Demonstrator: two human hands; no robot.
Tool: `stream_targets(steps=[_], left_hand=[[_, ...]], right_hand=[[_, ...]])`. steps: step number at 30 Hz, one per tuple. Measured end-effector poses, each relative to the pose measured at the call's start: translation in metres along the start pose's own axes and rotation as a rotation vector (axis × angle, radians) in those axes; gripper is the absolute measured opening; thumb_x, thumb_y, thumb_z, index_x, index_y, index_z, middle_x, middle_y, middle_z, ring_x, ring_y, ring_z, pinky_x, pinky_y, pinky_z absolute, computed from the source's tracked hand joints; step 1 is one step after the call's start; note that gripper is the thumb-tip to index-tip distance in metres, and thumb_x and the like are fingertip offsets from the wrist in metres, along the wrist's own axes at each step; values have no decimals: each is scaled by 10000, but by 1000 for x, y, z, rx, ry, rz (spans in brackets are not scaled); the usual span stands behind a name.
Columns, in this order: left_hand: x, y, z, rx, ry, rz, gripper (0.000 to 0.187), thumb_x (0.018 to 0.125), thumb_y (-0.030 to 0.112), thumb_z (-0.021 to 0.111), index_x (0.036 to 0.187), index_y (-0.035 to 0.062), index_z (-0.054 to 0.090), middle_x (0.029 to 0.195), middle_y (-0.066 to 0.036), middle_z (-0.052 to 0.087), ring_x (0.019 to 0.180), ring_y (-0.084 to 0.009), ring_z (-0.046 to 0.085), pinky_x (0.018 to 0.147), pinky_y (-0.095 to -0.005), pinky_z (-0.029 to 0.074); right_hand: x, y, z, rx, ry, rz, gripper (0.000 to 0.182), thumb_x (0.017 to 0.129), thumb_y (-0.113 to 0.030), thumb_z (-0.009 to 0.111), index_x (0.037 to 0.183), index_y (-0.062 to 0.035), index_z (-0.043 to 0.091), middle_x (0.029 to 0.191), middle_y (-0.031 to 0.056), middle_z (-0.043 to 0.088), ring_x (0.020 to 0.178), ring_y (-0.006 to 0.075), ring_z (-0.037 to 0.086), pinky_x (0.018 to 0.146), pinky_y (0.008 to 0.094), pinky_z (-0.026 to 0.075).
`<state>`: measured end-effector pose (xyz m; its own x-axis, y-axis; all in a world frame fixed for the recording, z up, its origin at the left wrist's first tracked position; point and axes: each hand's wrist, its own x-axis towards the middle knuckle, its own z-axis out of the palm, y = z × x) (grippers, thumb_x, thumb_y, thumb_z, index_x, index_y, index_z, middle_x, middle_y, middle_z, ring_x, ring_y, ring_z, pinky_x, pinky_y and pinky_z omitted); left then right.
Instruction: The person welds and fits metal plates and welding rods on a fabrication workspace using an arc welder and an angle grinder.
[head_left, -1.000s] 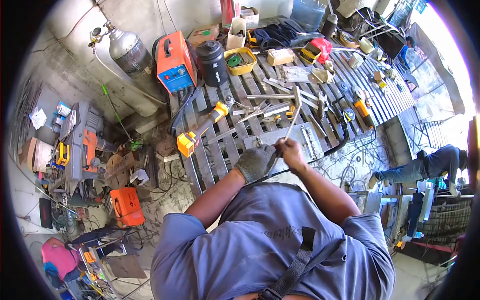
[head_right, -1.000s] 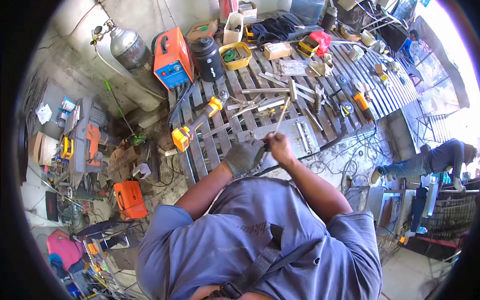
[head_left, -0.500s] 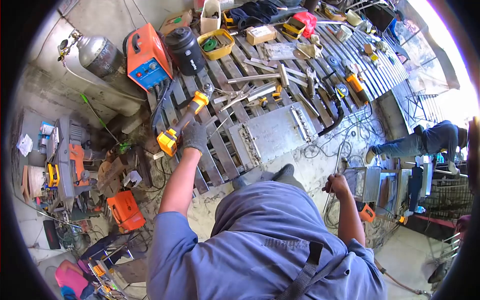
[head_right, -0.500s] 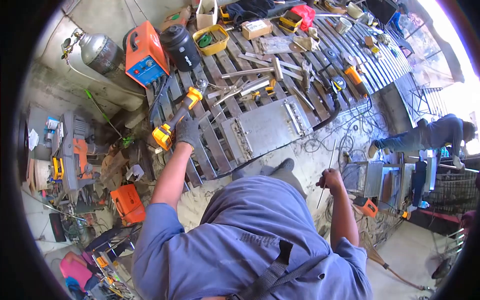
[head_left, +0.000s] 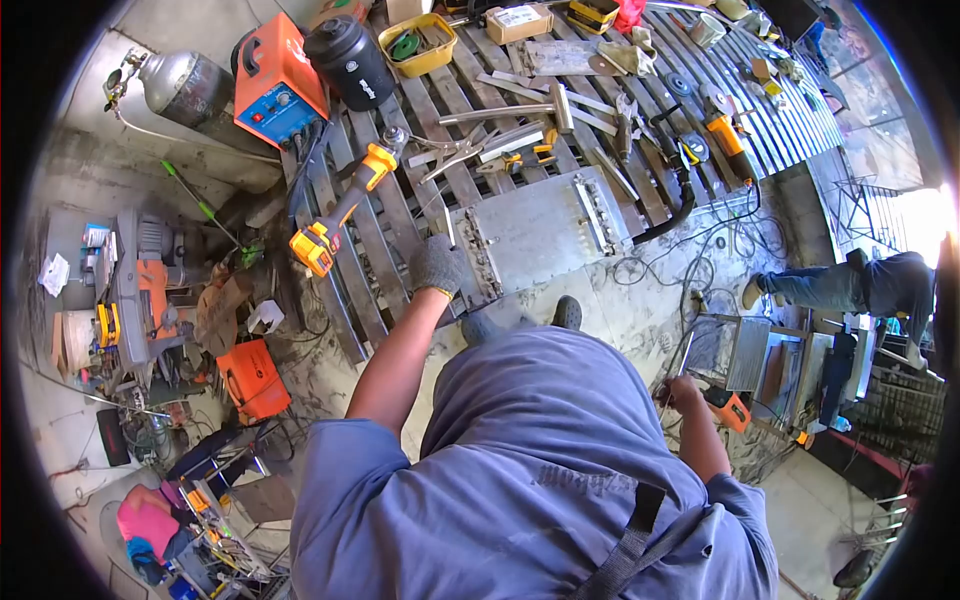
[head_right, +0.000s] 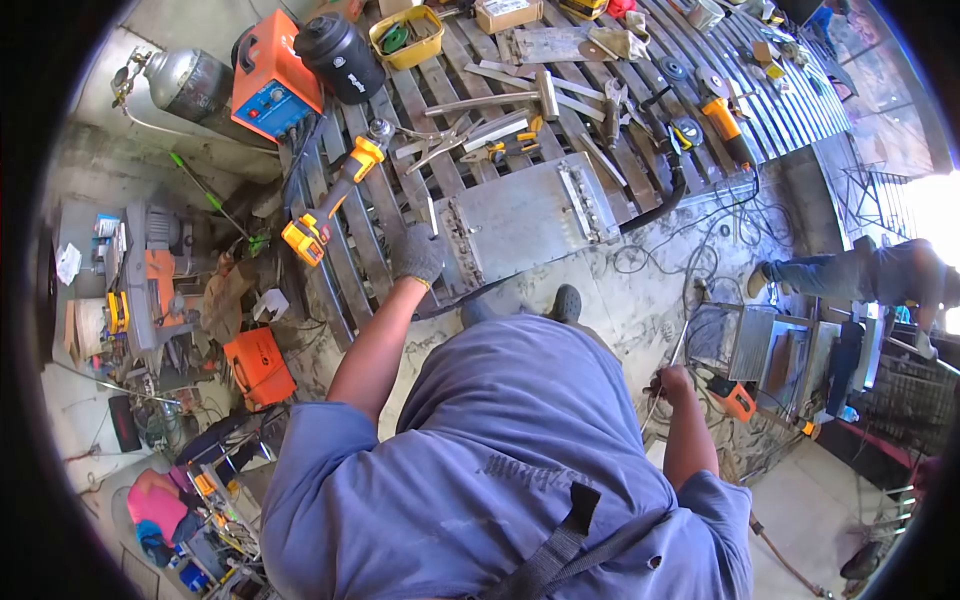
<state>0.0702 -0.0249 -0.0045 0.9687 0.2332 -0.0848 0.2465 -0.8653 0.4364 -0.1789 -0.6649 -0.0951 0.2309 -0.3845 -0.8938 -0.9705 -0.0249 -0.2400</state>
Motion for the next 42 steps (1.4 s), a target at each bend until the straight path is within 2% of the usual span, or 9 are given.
stream_targets(steps=[9,13,17,21,24,28,34,36,42], left_hand=[[-17,9,19,66,-2,53,336,903,360,733,833,47,832,886,-265,780,846,-480,774,790,-584,615],[-32,19,13,37,-17,-20,348,894,379,745,835,47,831,880,-263,773,844,-473,769,780,-581,605],[-37,13,14,12,-32,22,374,903,398,742,814,43,821,857,-263,762,837,-473,765,773,-577,603],[-43,22,-20,-35,-128,-63,335,927,364,768,940,36,832,945,-251,793,886,-468,770,805,-561,606],[-48,2,-32,-156,-1,35,506,912,357,852,1296,37,778,1337,-231,767,1222,-434,736,1017,-510,598],[-45,-7,-51,48,-230,296,1050,809,486,955,1651,37,518,1822,-149,358,1672,-407,341,1370,-507,323],[-40,-39,-17,64,-89,511,898,890,470,855,1621,47,549,1810,-169,393,1673,-438,327,1374,-576,281],[-42,-38,-19,102,-36,535,836,907,430,830,1600,45,563,1793,-182,417,1673,-445,325,1376,-576,270],[-32,-43,-11,50,-1,621,853,832,419,849,1556,59,580,1745,-213,460,1638,-469,386,1344,-653,270]], right_hand=[[114,19,-56,-296,-78,-85,186,1093,-59,545,1074,64,683,768,237,706,594,430,751,515,567,633],[87,-16,-50,-361,11,-121,280,1040,-61,618,838,13,796,777,163,786,632,304,783,511,475,582],[91,-37,-44,-550,-2,-183,286,1048,-110,648,867,75,770,773,198,779,601,284,766,516,459,571],[66,-61,-38,-552,198,-509,292,1106,-191,610,1029,57,742,900,279,779,776,428,768,685,553,573],[24,-103,-34,-519,516,-902,275,1155,-247,571,1158,-5,701,1039,342,730,1027,598,673,878,631,517],[-99,-207,4,-437,511,-1027,218,1153,-175,572,1244,-29,706,1093,272,750,1043,499,717,901,554,548],[-142,-321,116,-344,315,-1738,211,968,34,764,1161,-50,766,1116,186,699,1072,419,692,939,485,544],[-158,-353,166,-400,32,-1621,233,939,33,788,1153,-59,790,1123,179,705,1091,411,696,937,467,568],[-139,-392,293,-547,-23,-1910,137,983,-61,745,1102,-79,810,1119,146,732,1145,409,686,1003,492,552]])
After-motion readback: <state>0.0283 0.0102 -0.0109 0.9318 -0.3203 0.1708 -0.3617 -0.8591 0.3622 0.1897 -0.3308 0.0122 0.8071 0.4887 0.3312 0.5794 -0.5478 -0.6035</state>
